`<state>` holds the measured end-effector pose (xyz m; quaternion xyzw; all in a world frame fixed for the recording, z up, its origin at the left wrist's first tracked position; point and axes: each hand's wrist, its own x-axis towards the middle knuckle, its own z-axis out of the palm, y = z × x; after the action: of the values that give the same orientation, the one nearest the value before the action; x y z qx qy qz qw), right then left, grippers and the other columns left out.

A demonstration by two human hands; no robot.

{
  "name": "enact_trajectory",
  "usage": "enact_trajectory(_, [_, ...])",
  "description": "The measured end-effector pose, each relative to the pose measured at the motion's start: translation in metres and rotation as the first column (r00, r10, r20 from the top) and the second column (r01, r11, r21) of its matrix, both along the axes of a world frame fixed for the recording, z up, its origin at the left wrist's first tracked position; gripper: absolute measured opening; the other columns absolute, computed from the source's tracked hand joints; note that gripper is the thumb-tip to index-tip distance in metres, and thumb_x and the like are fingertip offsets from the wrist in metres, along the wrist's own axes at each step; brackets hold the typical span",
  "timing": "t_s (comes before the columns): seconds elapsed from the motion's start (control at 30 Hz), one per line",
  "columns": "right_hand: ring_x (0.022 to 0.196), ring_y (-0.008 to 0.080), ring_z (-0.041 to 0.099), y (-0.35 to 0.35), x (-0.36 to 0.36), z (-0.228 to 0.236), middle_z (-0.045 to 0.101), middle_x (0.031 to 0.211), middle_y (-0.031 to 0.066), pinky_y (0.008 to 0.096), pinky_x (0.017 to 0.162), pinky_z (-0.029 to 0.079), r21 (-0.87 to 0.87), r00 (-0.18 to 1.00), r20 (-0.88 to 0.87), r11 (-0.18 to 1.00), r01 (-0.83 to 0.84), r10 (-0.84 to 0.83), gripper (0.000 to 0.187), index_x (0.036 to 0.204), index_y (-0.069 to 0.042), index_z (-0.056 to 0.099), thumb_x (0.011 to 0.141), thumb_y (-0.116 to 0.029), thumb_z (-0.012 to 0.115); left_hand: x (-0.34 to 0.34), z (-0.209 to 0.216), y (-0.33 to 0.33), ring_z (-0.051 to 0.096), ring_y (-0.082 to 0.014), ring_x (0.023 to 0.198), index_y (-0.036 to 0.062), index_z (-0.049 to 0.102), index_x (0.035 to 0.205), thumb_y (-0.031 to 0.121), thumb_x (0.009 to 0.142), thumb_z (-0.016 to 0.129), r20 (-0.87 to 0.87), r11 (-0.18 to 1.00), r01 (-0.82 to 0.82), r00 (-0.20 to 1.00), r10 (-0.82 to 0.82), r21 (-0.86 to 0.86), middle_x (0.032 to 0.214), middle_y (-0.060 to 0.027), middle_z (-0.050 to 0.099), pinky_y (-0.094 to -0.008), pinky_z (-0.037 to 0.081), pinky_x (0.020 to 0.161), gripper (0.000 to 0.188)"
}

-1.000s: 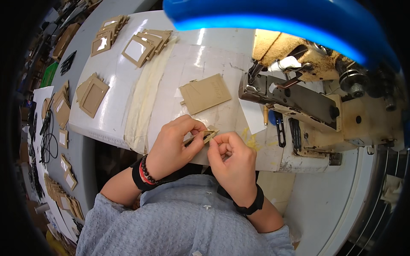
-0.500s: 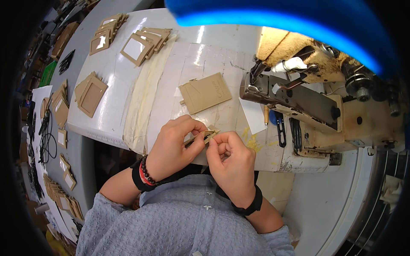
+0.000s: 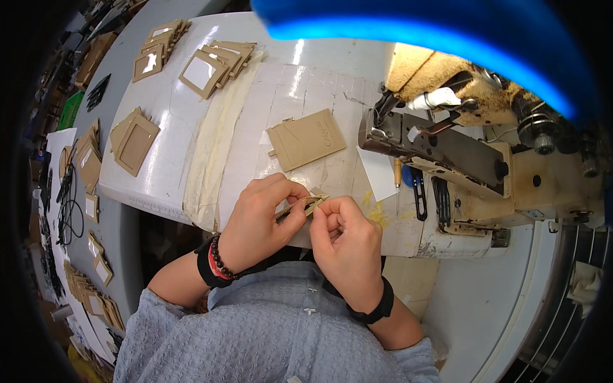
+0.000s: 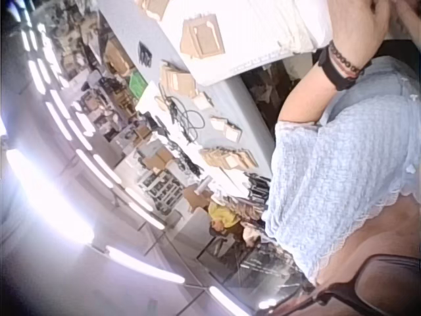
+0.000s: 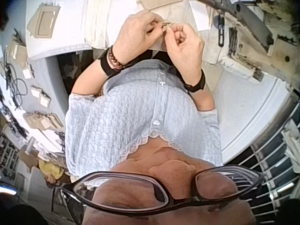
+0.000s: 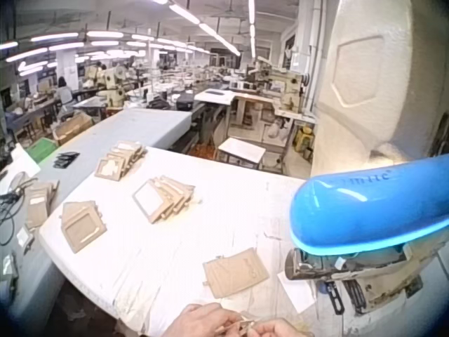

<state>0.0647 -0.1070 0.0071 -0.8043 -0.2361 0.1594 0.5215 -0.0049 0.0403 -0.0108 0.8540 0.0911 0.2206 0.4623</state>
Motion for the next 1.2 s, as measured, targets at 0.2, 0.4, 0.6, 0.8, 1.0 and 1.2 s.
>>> enact_trajectory(0.2, [0.053, 0.0068, 0.059, 0.000, 0.001, 0.001, 0.064, 0.062, 0.0058, 0.0244, 0.049, 0.046, -0.020, 1.000, 0.017, 1.000, -0.003, 0.003, 0.006, 0.087, 0.002, 0.062, 0.090, 0.002, 0.067, -0.002, 0.000, -0.002, 0.064, -0.0315, 0.079, 0.0002, 0.066, 0.091, 0.003, 0.081, 0.069, -0.018, 0.999, -0.004, 1.000, 0.004, 0.033, 0.083, -0.0134, 0.065, -0.0406, 0.047, 0.078, 0.011])
enact_trajectory(0.4, [0.062, 0.0086, 0.065, -0.007, -0.005, -0.008, 0.068, 0.070, 0.0076, 0.0234, 0.055, 0.049, 0.087, 1.000, -0.029, 0.996, -0.002, 0.004, 0.006, 0.094, 0.004, 0.062, 0.094, -0.001, 0.066, -0.015, -0.003, -0.021, 0.063, -0.0231, 0.080, 0.0049, 0.068, 0.094, 0.004, 0.079, 0.072, 0.095, 0.930, -0.134, 0.990, 0.108, 0.343, 0.083, -0.0059, 0.064, -0.0433, 0.044, 0.094, 0.016])
enact_trajectory(0.6, [0.073, 0.0070, 0.060, -0.022, -0.020, -0.028, 0.066, 0.087, 0.0059, 0.0195, 0.066, 0.049, 0.278, 0.995, 0.098, 0.959, -0.051, 0.024, 0.008, 0.103, 0.004, 0.055, 0.099, 0.000, 0.061, -0.030, 0.006, -0.035, 0.071, -0.0182, 0.089, 0.0041, 0.074, 0.104, 0.011, 0.078, 0.077, 0.271, 0.825, -0.227, 0.958, 0.094, 0.517, 0.086, -0.0020, 0.065, -0.0487, 0.040, 0.103, 0.028])
enact_trajectory(0.8, [0.073, 0.0051, 0.058, -0.024, -0.027, -0.024, 0.066, 0.087, 0.0062, 0.0181, 0.065, 0.047, 0.332, 0.992, 0.122, 0.943, -0.022, -0.020, 0.015, 0.102, 0.002, 0.052, 0.100, -0.007, 0.063, -0.036, 0.011, -0.034, 0.071, -0.0184, 0.089, 0.0022, 0.075, 0.105, 0.013, 0.080, 0.077, 0.334, 0.805, -0.226, 0.942, 0.038, 0.548, 0.087, -0.0025, 0.066, -0.0480, 0.041, 0.102, 0.027])
enact_trajectory(1.0, [0.075, 0.0082, 0.065, -0.023, -0.030, -0.028, 0.071, 0.086, 0.0113, 0.0203, 0.066, 0.052, 0.433, 0.996, 0.055, 0.901, 0.044, -0.075, 0.019, 0.103, 0.006, 0.054, 0.098, -0.007, 0.066, -0.037, 0.014, -0.039, 0.072, -0.0179, 0.089, 0.0017, 0.075, 0.104, 0.013, 0.083, 0.074, 0.336, 0.785, -0.221, 0.942, 0.017, 0.579, 0.084, -0.0028, 0.067, -0.0472, 0.041, 0.102, 0.024])
enact_trajectory(1.2, [0.081, 0.0085, 0.065, -0.024, -0.031, -0.027, 0.071, 0.092, 0.0115, 0.0201, 0.070, 0.053, 0.517, 0.996, -0.064, 0.851, 0.088, -0.064, 0.022, 0.104, 0.005, 0.054, 0.097, -0.010, 0.069, -0.037, 0.016, -0.038, 0.071, -0.0168, 0.089, 0.0025, 0.075, 0.103, 0.013, 0.084, 0.073, 0.350, 0.755, -0.221, 0.937, -0.012, 0.618, 0.084, -0.0021, 0.067, -0.0463, 0.041, 0.102, 0.022])
